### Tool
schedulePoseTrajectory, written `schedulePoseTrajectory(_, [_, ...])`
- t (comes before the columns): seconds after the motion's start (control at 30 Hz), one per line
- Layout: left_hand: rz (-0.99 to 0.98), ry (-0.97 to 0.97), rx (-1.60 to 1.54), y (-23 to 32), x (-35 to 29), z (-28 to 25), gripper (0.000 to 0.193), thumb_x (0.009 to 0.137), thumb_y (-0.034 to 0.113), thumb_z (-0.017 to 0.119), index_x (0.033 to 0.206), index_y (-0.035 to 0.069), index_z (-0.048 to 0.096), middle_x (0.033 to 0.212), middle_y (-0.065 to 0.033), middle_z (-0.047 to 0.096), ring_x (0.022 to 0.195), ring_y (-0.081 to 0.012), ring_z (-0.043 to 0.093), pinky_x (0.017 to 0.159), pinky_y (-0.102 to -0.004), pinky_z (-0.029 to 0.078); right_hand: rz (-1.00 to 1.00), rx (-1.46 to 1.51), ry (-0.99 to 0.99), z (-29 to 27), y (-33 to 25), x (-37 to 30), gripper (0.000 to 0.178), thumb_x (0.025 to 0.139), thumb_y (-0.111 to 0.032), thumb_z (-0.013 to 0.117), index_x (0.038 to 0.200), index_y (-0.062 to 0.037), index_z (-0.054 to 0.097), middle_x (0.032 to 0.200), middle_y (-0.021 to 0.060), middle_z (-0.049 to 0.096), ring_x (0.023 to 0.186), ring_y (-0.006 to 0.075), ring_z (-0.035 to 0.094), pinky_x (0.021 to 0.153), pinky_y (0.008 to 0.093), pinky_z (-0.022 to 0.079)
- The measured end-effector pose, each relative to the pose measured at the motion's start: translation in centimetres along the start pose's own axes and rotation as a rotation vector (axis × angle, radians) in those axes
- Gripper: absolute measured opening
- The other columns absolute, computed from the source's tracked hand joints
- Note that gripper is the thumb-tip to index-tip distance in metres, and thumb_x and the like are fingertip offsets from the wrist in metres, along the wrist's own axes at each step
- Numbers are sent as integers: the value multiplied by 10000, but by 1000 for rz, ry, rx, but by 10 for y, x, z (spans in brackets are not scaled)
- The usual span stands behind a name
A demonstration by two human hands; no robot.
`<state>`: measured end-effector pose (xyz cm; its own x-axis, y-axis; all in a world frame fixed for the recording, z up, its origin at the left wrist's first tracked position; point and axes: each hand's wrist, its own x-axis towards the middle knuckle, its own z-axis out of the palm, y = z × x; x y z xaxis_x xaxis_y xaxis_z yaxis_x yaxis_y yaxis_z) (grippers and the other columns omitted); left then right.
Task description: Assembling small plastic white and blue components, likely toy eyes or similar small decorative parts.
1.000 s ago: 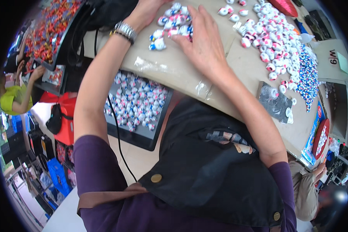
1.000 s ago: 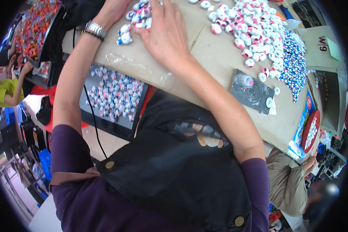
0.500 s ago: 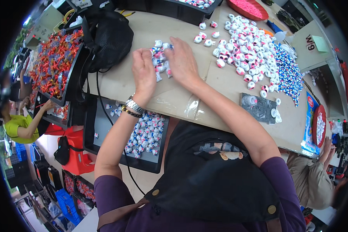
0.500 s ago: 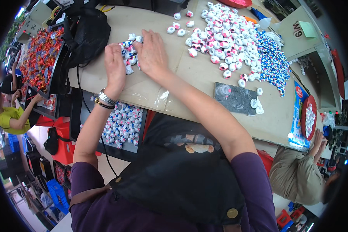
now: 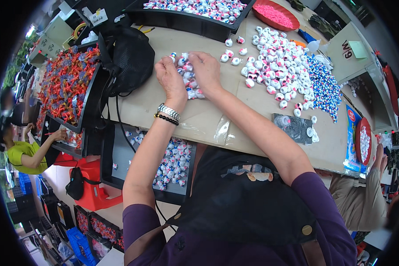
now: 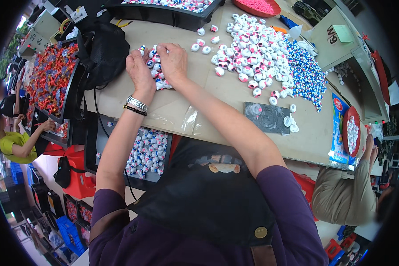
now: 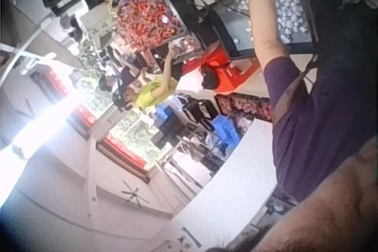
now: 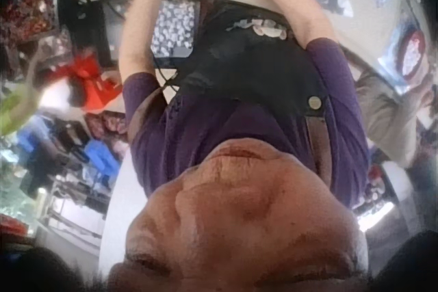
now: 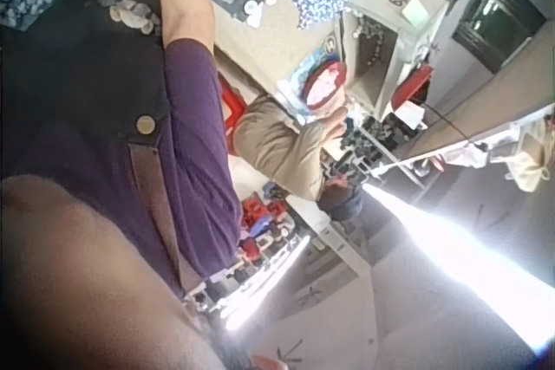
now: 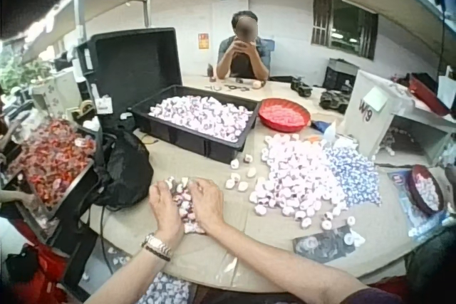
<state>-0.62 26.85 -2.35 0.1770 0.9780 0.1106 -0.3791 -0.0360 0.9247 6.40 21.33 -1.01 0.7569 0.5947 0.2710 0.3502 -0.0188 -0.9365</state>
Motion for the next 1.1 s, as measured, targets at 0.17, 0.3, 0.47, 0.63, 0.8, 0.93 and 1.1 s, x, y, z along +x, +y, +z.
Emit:
schedulePoseTrajectory(0.17, [-152, -33, -210, 13, 5, 16, 399, 992, 386, 481, 1055, -8, 505, 1019, -147, 650, 955, -218, 636, 821, -327, 506, 306, 512, 16, 7, -6, 14, 284, 855, -179, 652, 1026, 46, 680, 950, 125, 692, 830, 187, 636, 768, 286, 493])
schedulePoseTrajectory(0.3, [-194, 11, -290, 18, 4, 32, 386, 1000, 371, 472, 1011, -15, 490, 936, -132, 644, 880, -191, 629, 797, -323, 512, 367, 717, 92, 9, -9, 21, 260, 826, -123, 684, 1032, 35, 687, 946, 101, 686, 827, 137, 615, 748, 261, 490])
schedulePoseTrajectory(0.47, [-137, 93, -347, 29, 4, 51, 374, 998, 354, 484, 1007, -19, 518, 912, -112, 647, 803, -160, 625, 708, -298, 525, 295, 729, 90, 4, -27, 29, 275, 829, -81, 668, 1075, 42, 659, 933, 99, 682, 823, 129, 632, 730, 245, 498])
schedulePoseTrajectory(0.63, [-40, 29, -367, 78, 32, 100, 346, 986, 340, 509, 922, 1, 529, 868, -93, 644, 744, -144, 621, 649, -278, 521, 32, 623, 159, -7, -66, 84, 265, 748, -94, 695, 996, -2, 721, 879, 107, 696, 805, 148, 630, 738, 265, 493])
schedulePoseTrajectory(0.8, [-124, -14, -380, 56, 94, 171, 405, 965, 380, 530, 859, -10, 546, 780, -81, 638, 685, -145, 593, 596, -303, 484, 130, 677, 159, -31, -56, 168, 226, 718, -79, 708, 920, 22, 712, 881, 107, 693, 759, 164, 627, 687, 303, 503])
schedulePoseTrajectory(0.93, [-219, -58, -335, 28, 118, 199, 425, 962, 377, 537, 847, -32, 554, 789, -107, 651, 674, -166, 601, 635, -306, 484, 393, 503, 143, -44, -25, 204, 193, 745, -105, 715, 869, 38, 681, 878, 106, 674, 746, 180, 604, 674, 353, 489])
schedulePoseTrajectory(1.1, [-237, -153, -336, 21, 138, 182, 372, 964, 340, 541, 936, -30, 539, 781, -116, 658, 699, -180, 622, 658, -294, 472, 193, 18, -40, -53, -32, 206, 347, 800, -283, 670, 940, 35, 658, 872, 129, 667, 806, 241, 615, 704, 418, 469])
